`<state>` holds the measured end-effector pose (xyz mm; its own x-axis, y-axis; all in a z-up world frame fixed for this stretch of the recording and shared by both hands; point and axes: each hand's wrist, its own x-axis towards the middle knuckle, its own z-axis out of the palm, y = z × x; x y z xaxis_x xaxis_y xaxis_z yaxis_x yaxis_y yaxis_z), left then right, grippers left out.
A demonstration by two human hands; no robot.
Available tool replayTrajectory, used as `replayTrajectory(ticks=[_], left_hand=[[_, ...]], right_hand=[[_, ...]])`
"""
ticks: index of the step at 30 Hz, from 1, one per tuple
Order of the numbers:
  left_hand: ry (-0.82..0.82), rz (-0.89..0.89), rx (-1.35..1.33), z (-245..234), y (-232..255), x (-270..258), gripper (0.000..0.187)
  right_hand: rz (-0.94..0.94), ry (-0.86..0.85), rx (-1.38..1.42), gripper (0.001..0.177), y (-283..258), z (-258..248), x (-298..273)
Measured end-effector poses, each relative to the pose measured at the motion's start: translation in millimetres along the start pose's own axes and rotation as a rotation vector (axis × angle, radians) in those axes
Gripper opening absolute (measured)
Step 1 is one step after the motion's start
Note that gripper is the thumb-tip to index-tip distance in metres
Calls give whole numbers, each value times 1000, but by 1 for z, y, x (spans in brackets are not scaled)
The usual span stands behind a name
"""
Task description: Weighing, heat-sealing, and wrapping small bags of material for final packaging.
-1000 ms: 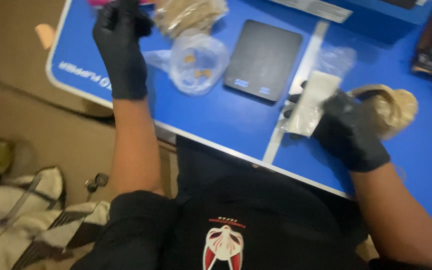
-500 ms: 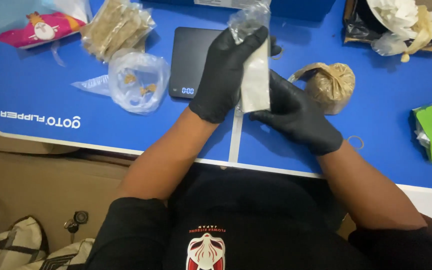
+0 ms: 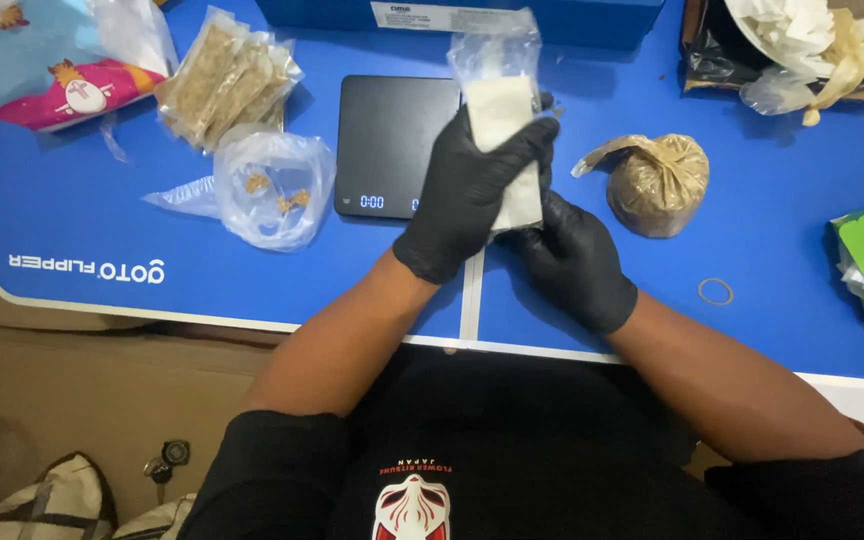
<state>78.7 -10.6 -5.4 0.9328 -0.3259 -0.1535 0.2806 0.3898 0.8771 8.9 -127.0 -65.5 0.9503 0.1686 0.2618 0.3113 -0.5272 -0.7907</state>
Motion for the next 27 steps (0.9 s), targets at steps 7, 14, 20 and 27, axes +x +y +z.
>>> replayTrajectory(ticks=[7, 14, 20, 27], left_hand=[[144, -51, 262, 7, -10, -3, 39], [158, -50, 449, 9, -10, -13, 40], [161, 614, 622, -18, -36, -5, 31], [-263, 916, 988, -22, -20, 0, 24]], right_hand=[[206, 195, 306, 8, 7, 9, -5], [310, 79, 302, 10, 35, 5, -9], [90, 30, -63, 18, -17, -38, 16], [-461, 241, -106, 9, -59, -100, 14]])
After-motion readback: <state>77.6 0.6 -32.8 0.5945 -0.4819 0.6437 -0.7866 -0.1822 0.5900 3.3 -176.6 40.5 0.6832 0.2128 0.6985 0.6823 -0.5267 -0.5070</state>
